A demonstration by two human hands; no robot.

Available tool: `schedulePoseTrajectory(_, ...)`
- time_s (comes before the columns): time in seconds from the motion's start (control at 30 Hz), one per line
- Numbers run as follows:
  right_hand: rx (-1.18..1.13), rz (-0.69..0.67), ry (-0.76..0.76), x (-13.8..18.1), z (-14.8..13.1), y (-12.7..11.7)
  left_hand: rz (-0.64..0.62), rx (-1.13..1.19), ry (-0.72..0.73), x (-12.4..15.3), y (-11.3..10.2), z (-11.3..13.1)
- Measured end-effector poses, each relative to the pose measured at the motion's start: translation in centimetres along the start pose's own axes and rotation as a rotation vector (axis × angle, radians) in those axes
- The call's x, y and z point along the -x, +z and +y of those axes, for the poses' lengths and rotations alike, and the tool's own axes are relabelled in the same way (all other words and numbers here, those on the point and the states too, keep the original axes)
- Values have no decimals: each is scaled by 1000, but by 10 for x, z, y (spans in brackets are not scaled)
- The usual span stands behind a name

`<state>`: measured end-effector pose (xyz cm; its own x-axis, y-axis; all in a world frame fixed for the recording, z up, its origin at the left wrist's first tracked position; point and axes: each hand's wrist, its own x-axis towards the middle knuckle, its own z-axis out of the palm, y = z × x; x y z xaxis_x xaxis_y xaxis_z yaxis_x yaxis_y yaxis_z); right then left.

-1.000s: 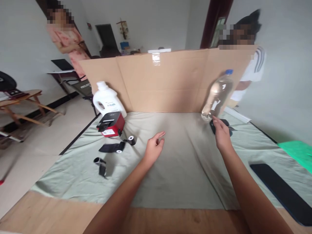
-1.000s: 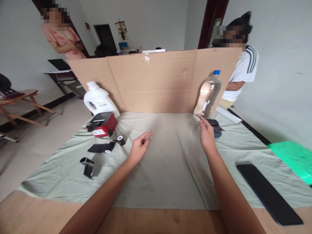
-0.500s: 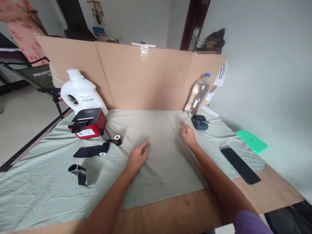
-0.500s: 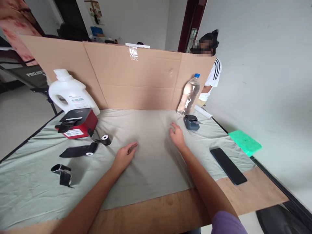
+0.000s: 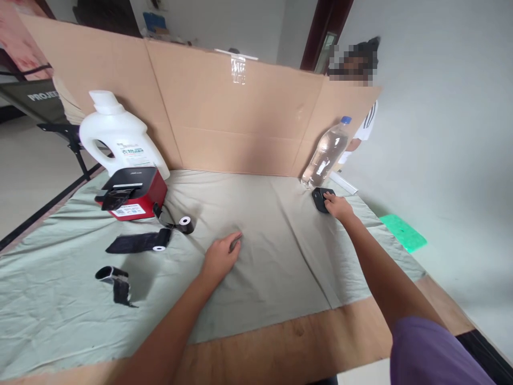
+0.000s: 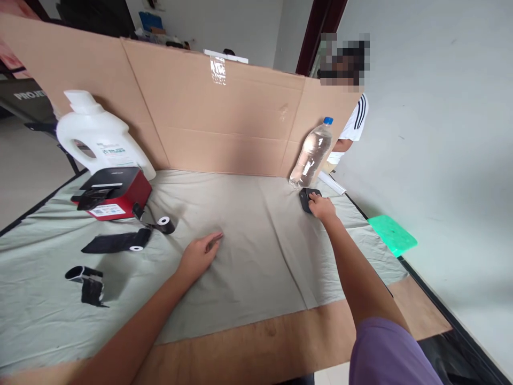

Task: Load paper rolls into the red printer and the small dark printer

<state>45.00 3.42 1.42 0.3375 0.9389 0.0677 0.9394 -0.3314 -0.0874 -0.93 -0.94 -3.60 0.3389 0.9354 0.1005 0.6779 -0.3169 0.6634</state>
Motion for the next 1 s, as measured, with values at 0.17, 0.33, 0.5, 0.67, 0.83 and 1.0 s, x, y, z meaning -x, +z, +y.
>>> schedulePoseTrajectory(0.17,35,-12,70,3,-23,-6,-9,26,21,1,-1,0)
schedulePoseTrajectory(0.33,-58,163,368,18,-32,-1,20,68,59,3,0,0)
schedulePoseTrajectory(0.5,-350,152,436,14,-8,6,34,53,55,2,0,1)
schedulePoseTrajectory(0.67,-360,427,361,10,-25,2,61,116,42,2,-2,6)
schedulePoseTrajectory(0.83,-205,449,-110,25,-126,5,274,318,83,14,-54,26)
schedulePoseTrajectory(1.0,-657,153,-448,44,-285,26,723,277,47,1,-169,-25)
